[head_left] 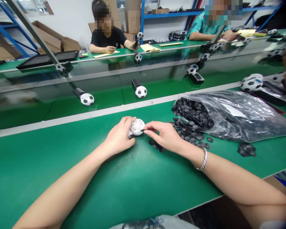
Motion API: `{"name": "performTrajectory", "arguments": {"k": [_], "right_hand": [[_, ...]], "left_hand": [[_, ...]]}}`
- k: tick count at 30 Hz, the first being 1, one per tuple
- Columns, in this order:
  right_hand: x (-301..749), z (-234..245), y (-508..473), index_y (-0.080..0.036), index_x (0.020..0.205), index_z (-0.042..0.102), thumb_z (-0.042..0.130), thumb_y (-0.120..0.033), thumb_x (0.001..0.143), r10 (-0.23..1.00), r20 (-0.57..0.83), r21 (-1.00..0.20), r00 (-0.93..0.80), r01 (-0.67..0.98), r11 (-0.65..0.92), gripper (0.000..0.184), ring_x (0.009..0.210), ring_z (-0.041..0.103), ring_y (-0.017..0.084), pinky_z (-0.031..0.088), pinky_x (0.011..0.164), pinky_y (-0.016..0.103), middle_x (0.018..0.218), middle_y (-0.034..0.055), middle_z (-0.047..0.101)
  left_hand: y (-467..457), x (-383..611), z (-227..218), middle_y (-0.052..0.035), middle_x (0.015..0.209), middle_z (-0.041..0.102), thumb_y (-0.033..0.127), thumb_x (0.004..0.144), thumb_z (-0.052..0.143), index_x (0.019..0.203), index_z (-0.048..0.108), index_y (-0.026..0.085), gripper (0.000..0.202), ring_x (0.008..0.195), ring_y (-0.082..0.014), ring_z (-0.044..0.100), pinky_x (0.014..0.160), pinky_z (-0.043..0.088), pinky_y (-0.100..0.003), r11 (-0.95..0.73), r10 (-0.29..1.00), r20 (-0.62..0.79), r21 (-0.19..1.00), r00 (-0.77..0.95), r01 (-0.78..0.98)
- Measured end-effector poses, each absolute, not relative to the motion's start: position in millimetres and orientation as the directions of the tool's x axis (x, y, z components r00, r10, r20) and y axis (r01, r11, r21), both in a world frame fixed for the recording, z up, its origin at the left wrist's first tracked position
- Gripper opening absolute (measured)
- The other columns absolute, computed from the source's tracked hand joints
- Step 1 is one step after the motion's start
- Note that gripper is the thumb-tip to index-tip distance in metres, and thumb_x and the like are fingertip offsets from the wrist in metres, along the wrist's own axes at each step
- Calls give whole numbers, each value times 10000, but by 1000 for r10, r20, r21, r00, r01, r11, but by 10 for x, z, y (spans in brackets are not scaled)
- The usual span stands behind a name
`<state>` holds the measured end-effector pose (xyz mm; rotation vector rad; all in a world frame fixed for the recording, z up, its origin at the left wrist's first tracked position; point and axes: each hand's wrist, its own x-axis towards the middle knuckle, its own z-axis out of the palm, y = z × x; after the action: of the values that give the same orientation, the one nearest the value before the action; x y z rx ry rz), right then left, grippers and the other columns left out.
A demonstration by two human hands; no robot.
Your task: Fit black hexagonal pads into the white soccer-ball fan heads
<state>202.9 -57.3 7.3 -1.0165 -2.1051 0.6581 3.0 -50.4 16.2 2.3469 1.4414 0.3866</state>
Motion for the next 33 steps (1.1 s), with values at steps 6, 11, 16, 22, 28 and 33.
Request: {"name": "performTrajectory", "arguments": {"k": [6,11,16,22,28,33], "right_hand": [[1983,-54,-519,-169,768,626,617,-163,794,838,359,-740,-412,421,524,29,812,548,149,444,749,291,882,33,513],[1970,-100,-466,-169,719,598,653,-155,757,832,407,-757,-376,371,538,68,958,523,184,418,862,366,981,50,505],[1975,-125,-452,-184,865,514,667,-171,727,886,265,-873,-381,296,388,206,1022,530,197,484,806,344,1208,78,482],[1992,-165,-418,-191,991,455,649,-219,741,888,195,-916,-417,247,317,318,620,559,78,508,560,244,1203,70,495],[1989,-151,-419,-180,1050,468,629,-236,759,883,206,-893,-421,287,346,337,619,559,81,497,531,224,1147,68,530],[1974,-119,-408,-179,1074,467,641,-241,757,895,207,-886,-394,313,343,367,579,550,78,459,486,215,1112,62,553]], "left_hand": [[-459,39,119,-33,1211,472,327,736,700,1223,387,239,585,1032,-247,511,824,473,-349,-381,907,59,535,417,754],[-424,33,117,7,1142,515,320,757,694,1149,452,269,463,960,-210,535,742,461,-299,-398,898,96,592,430,701],[-431,49,124,14,1097,533,268,712,734,1117,473,267,482,933,-204,539,738,451,-294,-405,896,106,593,430,696],[-442,56,105,5,1100,531,294,704,744,1129,459,257,513,922,-207,544,721,452,-297,-408,901,114,549,419,730],[-431,53,92,-8,1129,526,340,743,697,1134,454,260,468,921,-217,551,711,462,-303,-427,892,124,540,434,725],[-438,52,70,-38,1084,551,356,770,644,1144,465,217,438,935,-234,552,752,471,-326,-505,857,178,477,484,719]]}}
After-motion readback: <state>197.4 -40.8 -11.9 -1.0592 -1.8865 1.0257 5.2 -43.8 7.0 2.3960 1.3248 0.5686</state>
